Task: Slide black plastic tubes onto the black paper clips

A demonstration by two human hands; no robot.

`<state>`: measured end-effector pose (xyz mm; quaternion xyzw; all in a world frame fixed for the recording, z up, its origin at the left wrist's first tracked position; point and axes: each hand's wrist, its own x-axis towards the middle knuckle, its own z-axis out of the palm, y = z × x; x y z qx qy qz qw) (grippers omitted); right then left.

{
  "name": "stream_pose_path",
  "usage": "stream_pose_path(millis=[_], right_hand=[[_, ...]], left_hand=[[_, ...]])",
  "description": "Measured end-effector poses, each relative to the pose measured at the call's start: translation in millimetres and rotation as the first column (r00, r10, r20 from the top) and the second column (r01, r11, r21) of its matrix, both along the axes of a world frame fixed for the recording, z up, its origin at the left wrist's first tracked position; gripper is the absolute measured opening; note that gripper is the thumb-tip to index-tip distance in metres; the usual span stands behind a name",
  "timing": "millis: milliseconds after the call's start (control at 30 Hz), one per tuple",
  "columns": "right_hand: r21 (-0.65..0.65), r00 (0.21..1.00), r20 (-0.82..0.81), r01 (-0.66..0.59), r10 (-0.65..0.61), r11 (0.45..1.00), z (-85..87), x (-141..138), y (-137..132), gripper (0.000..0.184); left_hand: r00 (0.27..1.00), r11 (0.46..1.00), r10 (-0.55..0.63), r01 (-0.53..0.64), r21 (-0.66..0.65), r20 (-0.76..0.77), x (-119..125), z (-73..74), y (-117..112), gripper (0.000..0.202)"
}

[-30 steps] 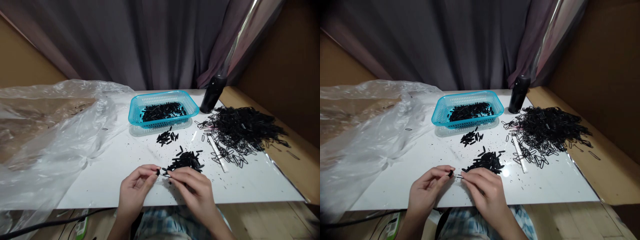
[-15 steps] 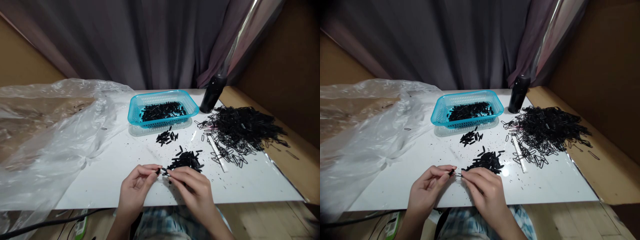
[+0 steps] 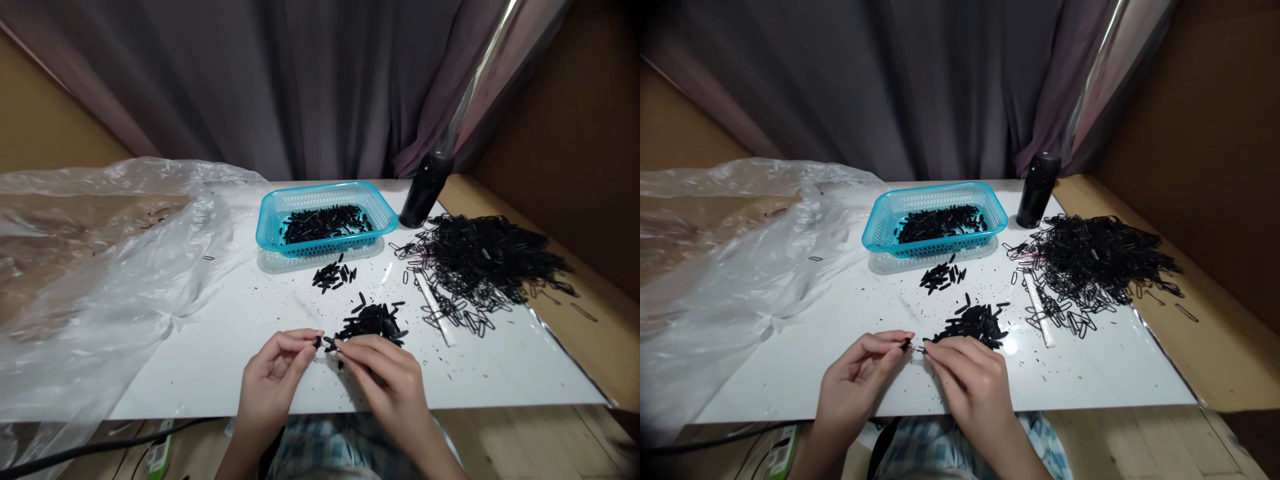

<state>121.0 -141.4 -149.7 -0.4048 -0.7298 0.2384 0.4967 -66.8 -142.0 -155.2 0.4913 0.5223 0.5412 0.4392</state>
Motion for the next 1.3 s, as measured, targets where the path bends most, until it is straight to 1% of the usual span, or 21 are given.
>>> stream_pose_path(millis=[67, 167, 233, 333, 467, 533, 633, 733, 800, 900, 1000, 1067, 1100, 1133, 1167, 1200, 1233, 1267, 1300], right_hand=[[-0.004, 1.000, 0.006, 0.004, -0.004, 1.000, 0.5, -0.8, 0.0, 0.025], [-0.014, 1.000, 0.013, 0.011, -0.011, 1.000, 1.2, -1.1, -0.3, 0.025], [-0.016, 1.000, 0.017, 0.002, -0.001, 1.000, 1.4, -0.4, -0.3, 0.025], [-0.025, 0.999, 0.012, -0.041, 0.042, 0.999, 1.7, 1.7, 0.1, 0.027], [-0.081, 0.993, -0.049, -0.107, 0.104, 0.991, 2.8, 3.9, 0.3, 0.027], [-0.096, 0.990, -0.078, -0.125, 0.118, 0.987, 3.5, 4.0, 0.2, 0.026], [-0.090, 0.990, -0.100, -0.105, 0.096, 0.990, 3.9, 3.3, 0.1, 0.025], [-0.081, 0.993, -0.095, -0.071, 0.063, 0.994, 3.0, 2.2, 0.0, 0.025], [-0.082, 0.995, -0.086, -0.063, 0.056, 0.995, 2.1, 1.4, -0.2, 0.025], [-0.086, 0.995, -0.082, -0.069, 0.062, 0.994, 1.3, 0.8, -0.9, 0.026], [-0.084, 0.995, -0.087, -0.060, 0.052, 0.995, 1.4, 0.8, -1.8, 0.026], [-0.066, 0.994, -0.106, -0.031, 0.024, 0.997, 1.9, 0.8, -2.5, 0.026], [-0.051, 0.992, -0.125, -0.006, 0.000, 0.999, 2.3, 0.8, -2.9, 0.026], [-0.037, 0.988, -0.150, 0.026, -0.031, 0.999, 2.6, 0.8, -3.3, 0.026], [-0.029, 0.982, -0.177, 0.065, -0.069, 0.997, 2.9, 0.8, -3.8, 0.026], [-0.028, 0.973, -0.202, 0.109, -0.112, 0.994, 3.2, 1.0, -4.2, 0.025], [-0.034, 0.961, -0.224, 0.155, -0.159, 0.987, 3.4, 1.2, -4.5, 0.023], [-0.046, 0.949, -0.241, 0.199, -0.204, 0.979, 3.5, 1.6, -4.8, 0.022], [-0.059, 0.937, -0.252, 0.234, -0.241, 0.970, 3.6, 2.2, -4.9, 0.020]], left_hand=[[0.999, 1.000, 0.025, -0.025, -0.002, 0.020, 0.8, -0.5, -0.5, 0.025], [1.000, 1.000, 0.002, -0.002, 0.005, 0.013, 1.8, -0.2, -1.6, 0.022], [1.000, 1.000, 0.007, -0.007, 0.005, 0.000, 1.8, 0.3, -2.1, 0.020], [1.000, 1.000, 0.003, -0.003, 0.021, -0.023, 0.9, 0.1, -1.8, 0.020], [0.999, 1.000, -0.015, 0.016, 0.023, -0.036, 1.3, -0.2, -1.2, 0.021], [1.000, 1.000, 0.014, -0.014, -0.002, -0.019, 3.8, 2.4, -1.9, 0.023], [0.998, 0.997, 0.065, -0.063, -0.053, 0.026, 8.7, 9.9, -3.3, 0.027], [0.997, 0.995, 0.067, -0.064, -0.075, 0.038, 11.9, 17.3, -3.7, 0.032], [0.998, 0.995, 0.060, -0.057, -0.081, 0.036, 12.4, 19.6, -3.7, 0.034], [0.997, 0.995, 0.056, -0.052, -0.081, 0.050, 10.8, 17.7, -3.5, 0.034], [0.998, 0.997, 0.044, -0.041, -0.060, 0.045, 6.8, 10.7, -2.0, 0.032], [1.000, 0.999, 0.028, -0.028, -0.031, -0.011, 3.6, 5.9, 0.3, 0.029], [0.998, 0.999, 0.031, -0.032, -0.008, -0.062, 2.0, 4.4, 1.7, 0.028], [0.990, 0.998, 0.056, -0.054, 0.018, -0.129, 0.7, 3.9, 3.3, 0.025], [0.973, 0.994, 0.105, -0.095, 0.057, -0.207, -0.5, 4.5, 5.0, 0.023], [0.942, 0.986, 0.155, -0.130, 0.105, -0.296, -1.5, 6.0, 6.8, 0.021], [0.901, 0.980, 0.186, -0.140, 0.143, -0.391, -2.4, 8.4, 8.7, 0.019], [0.855, 0.976, 0.201, -0.134, 0.171, -0.478, -3.1, 11.2, 10.8, 0.019], [0.816, 0.979, 0.192, -0.121, 0.164, -0.546, -3.5, 14.2, 13.2, 0.019]])
